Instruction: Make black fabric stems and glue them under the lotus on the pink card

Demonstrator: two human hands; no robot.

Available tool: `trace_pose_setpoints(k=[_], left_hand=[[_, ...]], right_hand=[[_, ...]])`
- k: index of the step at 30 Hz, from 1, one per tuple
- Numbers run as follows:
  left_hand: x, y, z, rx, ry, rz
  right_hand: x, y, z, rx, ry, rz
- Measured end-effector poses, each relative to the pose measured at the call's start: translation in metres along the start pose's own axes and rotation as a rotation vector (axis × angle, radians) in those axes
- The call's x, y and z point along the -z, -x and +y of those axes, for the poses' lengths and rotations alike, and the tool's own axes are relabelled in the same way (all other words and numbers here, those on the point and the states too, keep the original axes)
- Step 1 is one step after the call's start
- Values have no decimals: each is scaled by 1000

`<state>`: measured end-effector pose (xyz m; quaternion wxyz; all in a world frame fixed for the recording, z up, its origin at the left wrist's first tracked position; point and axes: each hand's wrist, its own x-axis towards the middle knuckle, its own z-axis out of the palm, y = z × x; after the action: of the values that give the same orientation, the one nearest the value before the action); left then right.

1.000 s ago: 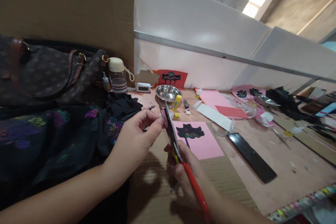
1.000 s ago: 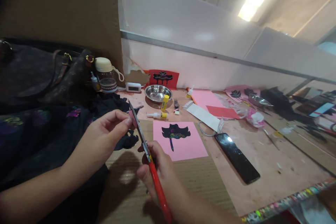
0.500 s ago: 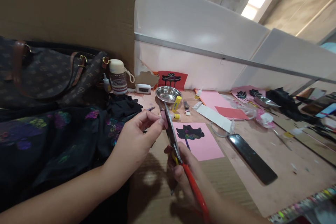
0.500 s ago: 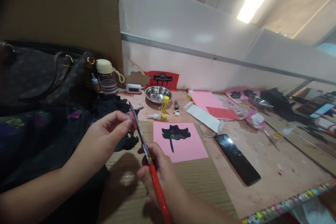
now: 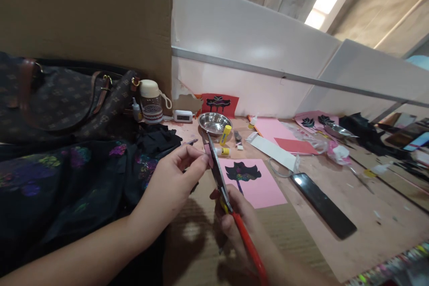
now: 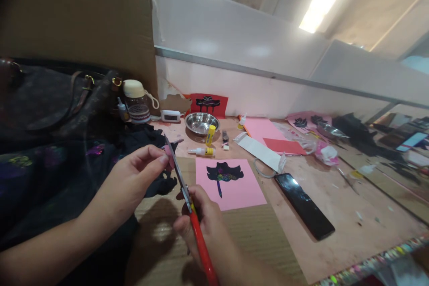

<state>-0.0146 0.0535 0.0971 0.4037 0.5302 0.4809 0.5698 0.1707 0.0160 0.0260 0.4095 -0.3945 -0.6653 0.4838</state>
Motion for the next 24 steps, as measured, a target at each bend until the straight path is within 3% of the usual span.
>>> trace_pose_setpoints(k=[5,24], left_hand=[[-1,-1,2,20,43,-15],[2,-3,0,12,36,-37]], right_hand=[[-2,0,-1,-50,-65,-14],[-2,-8,-4,-24,-38,-19]])
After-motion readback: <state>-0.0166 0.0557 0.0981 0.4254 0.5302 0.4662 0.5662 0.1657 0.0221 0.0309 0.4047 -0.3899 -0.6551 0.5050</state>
